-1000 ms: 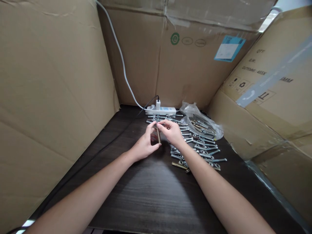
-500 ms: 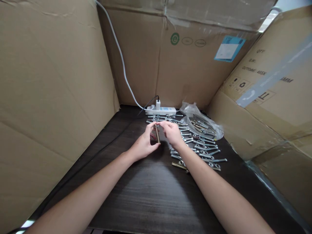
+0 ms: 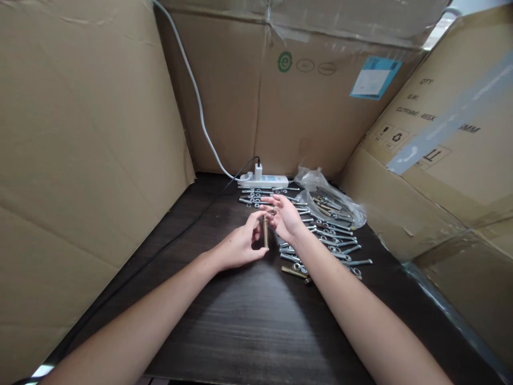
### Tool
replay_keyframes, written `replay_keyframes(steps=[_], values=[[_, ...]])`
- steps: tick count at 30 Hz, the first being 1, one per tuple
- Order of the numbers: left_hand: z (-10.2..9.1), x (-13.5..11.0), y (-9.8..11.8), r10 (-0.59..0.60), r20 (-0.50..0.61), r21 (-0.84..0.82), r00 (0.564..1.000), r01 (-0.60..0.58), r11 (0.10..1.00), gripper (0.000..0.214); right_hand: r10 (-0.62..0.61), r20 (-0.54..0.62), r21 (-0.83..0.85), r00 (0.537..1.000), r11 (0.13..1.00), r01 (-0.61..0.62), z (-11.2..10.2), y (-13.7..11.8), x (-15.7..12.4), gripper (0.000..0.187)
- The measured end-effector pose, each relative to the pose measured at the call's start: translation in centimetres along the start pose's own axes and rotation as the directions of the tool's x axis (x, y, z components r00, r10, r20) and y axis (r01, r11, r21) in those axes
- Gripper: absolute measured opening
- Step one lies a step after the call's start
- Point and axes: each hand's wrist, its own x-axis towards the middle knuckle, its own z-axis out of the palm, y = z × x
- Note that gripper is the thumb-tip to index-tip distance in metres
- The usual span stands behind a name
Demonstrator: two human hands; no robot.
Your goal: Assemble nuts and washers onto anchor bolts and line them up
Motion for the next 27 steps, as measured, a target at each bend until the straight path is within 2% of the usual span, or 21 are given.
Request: replay_keyframes(steps=[4,12,21,27], values=[[-0.1,0.0,-0.1,-0.008,0.002,0.022,1.000,0.008,1.000,0.077,0.028,0.049,0.054,0.998,0.998,-0.031,-0.1,-0.3,-0.2,0.024],[-0.4,-0.1,0.2,-0.056,0.039,0.090,0.998,0.052,0.995,0.073,0.086,0.184,0.022,0.979,0.996,-0.092,1.1,-0.5,-1.3,0.030],[-0.5,0.0,0.2,-0.055,0.024,0.142,0.998,0.051,0.989,0.075,0.065,0.190,0.010,0.980,0.998,-0.068,1.5,-0.3,-1.4,0.035],[-0.6,0.0,0.4,-0.046,0.033,0.197,0.998,0.039,0.980,0.074,0.058,0.089,0.027,0.994,0.998,-0.061,1.4,0.0,-1.2,0.038]])
